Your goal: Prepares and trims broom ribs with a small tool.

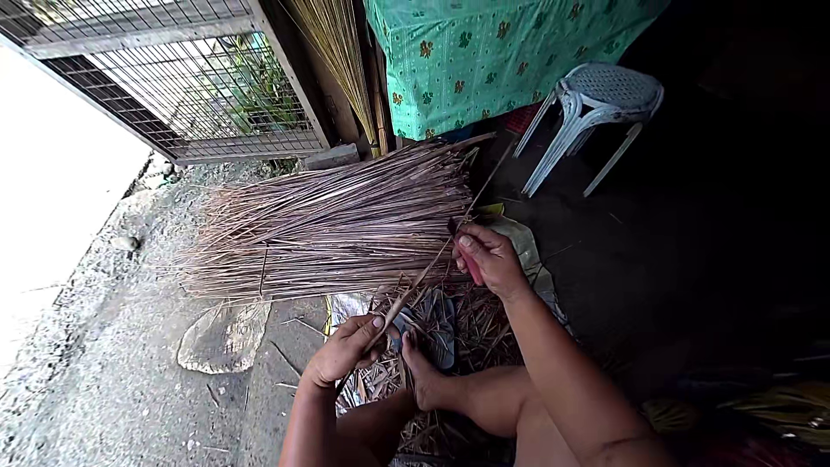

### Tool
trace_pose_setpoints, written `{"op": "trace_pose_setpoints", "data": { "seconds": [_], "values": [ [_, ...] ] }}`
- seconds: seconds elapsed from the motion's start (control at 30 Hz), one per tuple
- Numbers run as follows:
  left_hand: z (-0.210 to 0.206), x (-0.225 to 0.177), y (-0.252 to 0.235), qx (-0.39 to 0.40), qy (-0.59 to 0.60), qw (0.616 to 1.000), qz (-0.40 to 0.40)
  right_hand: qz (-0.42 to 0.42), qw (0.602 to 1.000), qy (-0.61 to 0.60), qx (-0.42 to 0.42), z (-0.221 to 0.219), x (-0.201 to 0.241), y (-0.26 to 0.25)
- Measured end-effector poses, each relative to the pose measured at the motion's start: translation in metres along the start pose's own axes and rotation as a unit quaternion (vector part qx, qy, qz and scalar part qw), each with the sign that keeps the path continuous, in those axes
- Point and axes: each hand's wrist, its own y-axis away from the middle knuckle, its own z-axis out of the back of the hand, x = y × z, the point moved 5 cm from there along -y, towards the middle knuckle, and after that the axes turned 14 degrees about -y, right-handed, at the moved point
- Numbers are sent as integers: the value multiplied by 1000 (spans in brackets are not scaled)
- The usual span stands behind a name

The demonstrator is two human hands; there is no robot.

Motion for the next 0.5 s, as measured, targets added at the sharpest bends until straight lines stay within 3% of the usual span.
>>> {"op": "trace_pose_setpoints", "data": {
  "seconds": [0.1,0.23,0.3,0.43,0.5],
  "values": [
    [0,1,-1,-12,-22,1000,6,18,993,-52,-107,25,6,-5],
    [5,4,-3,-91,-90,991,33,19,965,-75,-252,47,12,-4],
    [8,5,-4,-135,-136,981,45,-45,978,-5,-204,37,14,-1],
    [9,6,-8,-177,-191,965,25,-225,971,81,14,-15,-9,13],
    [9,6,-7,-175,-205,963,13,-236,967,90,29,-23,-16,16]
  ]
}}
